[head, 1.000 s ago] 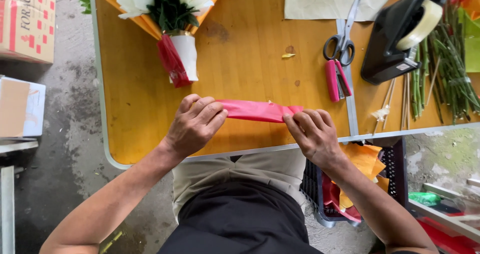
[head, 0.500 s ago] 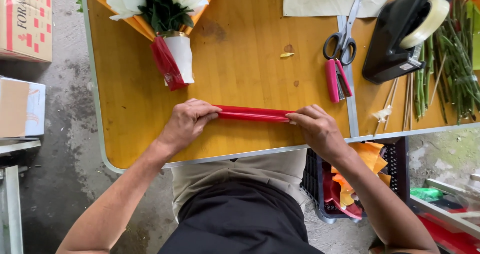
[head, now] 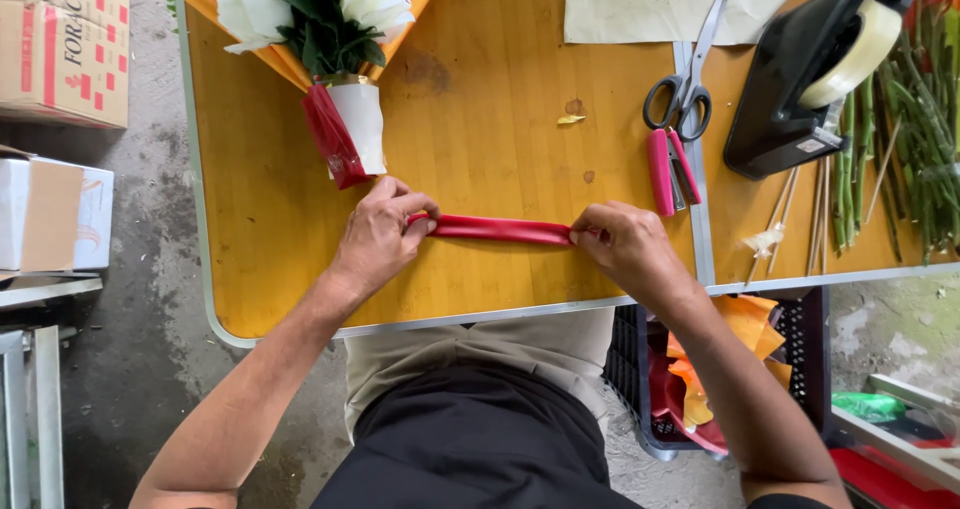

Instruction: The person folds a sheet of red paper into a narrow strip and wraps it around the base of a bouquet of white and red flowers. They then use a tape dispenser to secure the red paper in place.

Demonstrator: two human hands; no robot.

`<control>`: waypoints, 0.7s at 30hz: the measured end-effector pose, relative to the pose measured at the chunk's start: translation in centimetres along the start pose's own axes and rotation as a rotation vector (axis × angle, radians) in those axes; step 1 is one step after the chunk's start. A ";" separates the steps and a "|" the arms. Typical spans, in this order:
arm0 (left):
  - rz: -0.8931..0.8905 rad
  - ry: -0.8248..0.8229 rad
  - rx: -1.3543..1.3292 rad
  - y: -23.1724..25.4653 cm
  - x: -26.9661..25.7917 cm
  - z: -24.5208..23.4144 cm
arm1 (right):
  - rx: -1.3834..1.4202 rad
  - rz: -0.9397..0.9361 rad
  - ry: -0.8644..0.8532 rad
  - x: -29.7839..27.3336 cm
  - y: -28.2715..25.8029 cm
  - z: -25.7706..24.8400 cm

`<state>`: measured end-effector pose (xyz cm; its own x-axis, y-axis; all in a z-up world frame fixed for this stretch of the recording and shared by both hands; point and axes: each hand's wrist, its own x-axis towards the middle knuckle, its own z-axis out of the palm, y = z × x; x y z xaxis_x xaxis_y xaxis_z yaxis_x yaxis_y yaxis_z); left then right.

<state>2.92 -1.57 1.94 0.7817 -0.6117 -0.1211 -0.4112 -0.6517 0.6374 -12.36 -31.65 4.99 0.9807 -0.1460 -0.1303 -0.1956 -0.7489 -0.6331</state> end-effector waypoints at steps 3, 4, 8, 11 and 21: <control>0.140 0.148 0.283 1.1 -1.4 0.9 | -0.123 -0.062 0.043 -0.6 1.9 0.8; 0.136 0.158 0.284 1.4 -1.6 1.4 | -0.125 -0.072 0.043 -0.4 2.3 1.3; 0.372 0.331 0.485 0.1 -2.0 5.5 | -0.296 -0.301 0.090 -0.7 1.7 2.8; 0.372 0.373 0.538 -0.5 -2.3 8.0 | -0.370 -0.466 0.099 -1.4 -1.0 2.9; 0.014 0.601 0.529 6.6 -2.7 8.6 | -0.564 -0.688 0.324 -1.6 0.0 5.2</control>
<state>-5.94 -8.05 -0.07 0.8317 -0.3737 0.4107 -0.4733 -0.8639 0.1723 -13.97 -28.03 1.26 0.8500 0.3351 0.4065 0.3744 -0.9271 -0.0185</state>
